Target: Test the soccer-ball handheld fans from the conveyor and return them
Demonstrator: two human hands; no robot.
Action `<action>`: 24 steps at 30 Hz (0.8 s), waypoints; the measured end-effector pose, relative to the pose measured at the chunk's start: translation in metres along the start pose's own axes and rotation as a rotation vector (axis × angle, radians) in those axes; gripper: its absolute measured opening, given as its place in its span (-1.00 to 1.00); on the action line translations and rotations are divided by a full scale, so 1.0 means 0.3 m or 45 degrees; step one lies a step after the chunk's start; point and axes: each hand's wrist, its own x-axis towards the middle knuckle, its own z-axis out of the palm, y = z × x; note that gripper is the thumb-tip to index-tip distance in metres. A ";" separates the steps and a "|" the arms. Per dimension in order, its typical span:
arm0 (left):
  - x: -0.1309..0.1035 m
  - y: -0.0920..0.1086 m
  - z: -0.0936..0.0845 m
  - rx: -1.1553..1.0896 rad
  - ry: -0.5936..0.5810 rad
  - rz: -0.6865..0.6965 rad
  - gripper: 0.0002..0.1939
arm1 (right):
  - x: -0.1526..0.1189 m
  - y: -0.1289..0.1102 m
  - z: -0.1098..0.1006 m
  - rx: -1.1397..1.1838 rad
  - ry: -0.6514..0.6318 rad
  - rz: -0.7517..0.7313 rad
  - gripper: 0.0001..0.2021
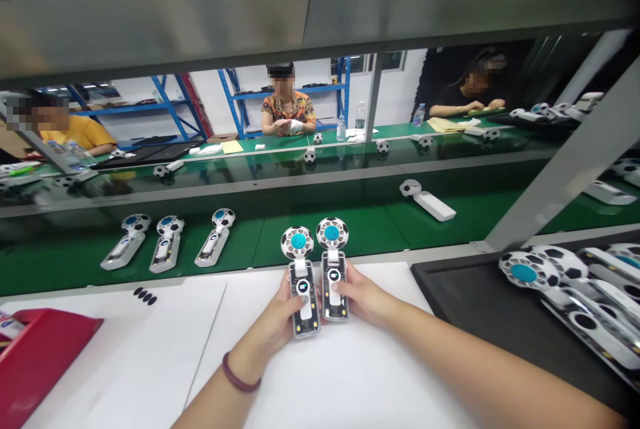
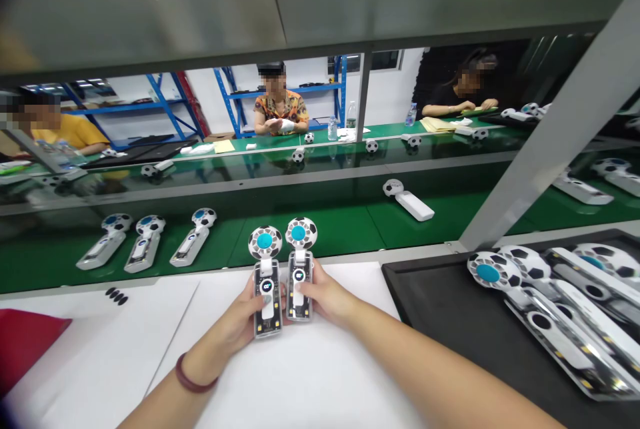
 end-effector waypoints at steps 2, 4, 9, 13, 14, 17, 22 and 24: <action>0.001 0.002 0.001 0.022 -0.026 0.013 -0.33 | -0.001 -0.002 0.001 0.010 -0.017 0.006 -0.31; 0.003 0.003 0.002 0.053 -0.091 0.022 -0.25 | -0.002 -0.004 0.003 0.021 -0.010 0.015 -0.25; 0.003 0.002 -0.005 0.070 -0.146 0.014 -0.20 | -0.004 -0.006 0.004 0.019 0.040 0.020 -0.19; 0.006 -0.004 -0.011 0.042 -0.127 0.007 -0.28 | -0.001 -0.001 -0.003 0.002 -0.001 0.004 -0.24; 0.006 -0.005 -0.012 0.037 -0.119 0.009 -0.28 | 0.000 -0.001 -0.004 -0.005 -0.011 0.011 -0.26; 0.006 -0.006 -0.009 0.028 -0.104 0.020 -0.27 | -0.001 -0.004 -0.002 -0.033 -0.028 0.034 -0.32; 0.001 -0.001 -0.001 0.021 -0.117 0.011 -0.28 | -0.005 -0.020 0.013 -0.066 -0.010 0.034 -0.35; 0.001 0.000 0.000 0.022 -0.114 0.008 -0.27 | -0.006 -0.022 0.014 -0.066 0.003 0.046 -0.35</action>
